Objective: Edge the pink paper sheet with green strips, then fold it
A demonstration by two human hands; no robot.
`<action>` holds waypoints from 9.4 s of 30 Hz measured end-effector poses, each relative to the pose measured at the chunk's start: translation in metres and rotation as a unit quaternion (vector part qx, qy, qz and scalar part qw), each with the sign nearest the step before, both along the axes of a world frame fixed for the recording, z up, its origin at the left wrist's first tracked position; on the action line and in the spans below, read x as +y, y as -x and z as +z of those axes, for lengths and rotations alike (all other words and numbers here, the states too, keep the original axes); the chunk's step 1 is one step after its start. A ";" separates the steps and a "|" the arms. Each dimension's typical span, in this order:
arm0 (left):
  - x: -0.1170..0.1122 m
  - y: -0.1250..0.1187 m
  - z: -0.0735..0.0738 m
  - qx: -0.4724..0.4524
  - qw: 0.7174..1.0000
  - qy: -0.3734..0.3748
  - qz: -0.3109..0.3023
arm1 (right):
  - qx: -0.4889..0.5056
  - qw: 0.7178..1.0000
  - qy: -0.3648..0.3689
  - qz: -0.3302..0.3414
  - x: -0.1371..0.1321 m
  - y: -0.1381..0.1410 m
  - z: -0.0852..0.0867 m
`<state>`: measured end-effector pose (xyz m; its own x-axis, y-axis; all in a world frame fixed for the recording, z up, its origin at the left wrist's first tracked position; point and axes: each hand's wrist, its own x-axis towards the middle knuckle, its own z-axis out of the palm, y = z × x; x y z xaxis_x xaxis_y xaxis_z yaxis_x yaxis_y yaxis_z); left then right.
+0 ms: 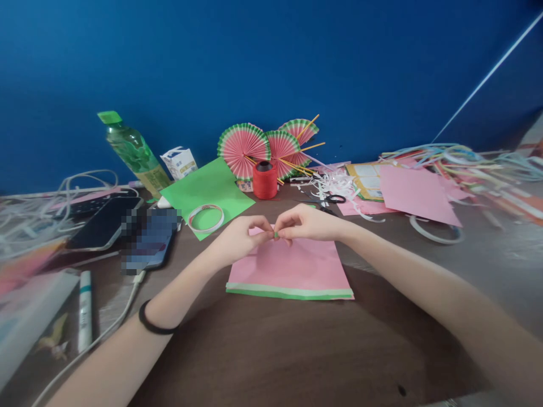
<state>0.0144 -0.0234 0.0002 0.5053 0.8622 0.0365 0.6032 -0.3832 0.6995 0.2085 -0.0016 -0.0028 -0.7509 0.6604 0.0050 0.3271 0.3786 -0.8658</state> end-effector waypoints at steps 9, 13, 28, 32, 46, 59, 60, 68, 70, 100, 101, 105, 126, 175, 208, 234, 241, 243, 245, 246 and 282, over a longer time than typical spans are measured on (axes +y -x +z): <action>-0.001 -0.002 0.000 0.011 1.000 -0.008 0.010 | -0.009 1.000 -0.009 -0.008 -0.001 0.002 -0.001; -0.002 -0.003 -0.001 0.015 0.999 -0.032 0.013 | -0.008 1.000 -0.013 -0.012 -0.001 0.002 -0.002; -0.002 -0.003 0.001 0.016 1.000 -0.014 0.020 | 0.014 1.000 0.011 -0.006 0.002 0.000 -0.003; -0.003 -0.003 0.001 0.018 1.000 -0.011 0.021 | 0.013 1.000 0.007 -0.009 0.001 0.000 -0.003; 0.025 0.041 0.014 0.205 0.949 -0.064 0.230 | 0.006 0.994 -0.040 -0.103 0.008 -0.008 0.008; 0.041 0.081 0.008 0.358 0.862 -0.088 0.348 | 0.064 0.981 -0.085 -0.161 0.009 -0.008 0.007; 0.041 0.082 0.008 0.349 0.864 -0.091 0.351 | 0.062 0.982 -0.084 -0.159 0.009 -0.008 0.007; 0.044 0.076 0.007 0.245 0.914 -0.125 0.297 | 0.054 0.986 -0.061 -0.144 0.009 -0.006 0.005; 0.038 0.064 0.012 0.175 0.947 -0.106 0.246 | 0.052 0.989 -0.041 -0.131 0.007 -0.005 0.005; -0.008 0.003 0.032 0.059 0.997 -0.020 0.051 | 0.040 0.992 -0.102 -0.069 -0.002 -0.006 0.015; -0.009 0.002 0.032 0.062 0.997 -0.022 0.048 | 0.025 0.989 -0.126 -0.070 -0.003 -0.004 0.015; -0.014 -0.002 0.033 0.078 0.996 -0.035 0.035 | -0.009 0.983 -0.176 -0.059 -0.011 0.002 0.015; -0.010 -0.001 0.027 0.074 0.992 -0.095 0.022 | -0.009 0.987 -0.138 -0.077 -0.018 0.007 0.019; 0.020 0.042 0.029 0.213 0.946 -0.069 0.235 | -0.095 0.979 -0.122 -0.129 0.013 -0.024 0.021; 0.029 0.064 0.006 0.461 0.839 -0.188 0.221 | -0.096 0.973 -0.172 -0.119 0.018 -0.033 0.024; 0.020 0.039 0.026 0.057 0.992 0.001 0.112 | -0.046 0.996 -0.036 -0.066 0.019 -0.044 0.032; 0.004 0.020 0.034 0.049 0.998 0.004 0.050 | -0.039 0.994 -0.061 -0.079 0.009 -0.034 0.036; -0.004 0.012 0.036 0.039 0.998 0.018 0.042 | -0.015 0.994 -0.067 -0.080 0.001 -0.024 0.037; -0.010 0.005 0.038 0.033 0.999 0.022 0.035 | 0.005 0.996 -0.061 -0.062 -0.007 -0.016 0.039; -0.013 0.003 0.039 0.029 0.999 0.021 0.030 | 0.009 0.997 -0.057 -0.052 -0.011 -0.012 0.039; -0.024 -0.009 0.036 0.046 0.993 -0.107 0.018 | 0.000 0.998 -0.046 -0.041 -0.024 0.001 0.032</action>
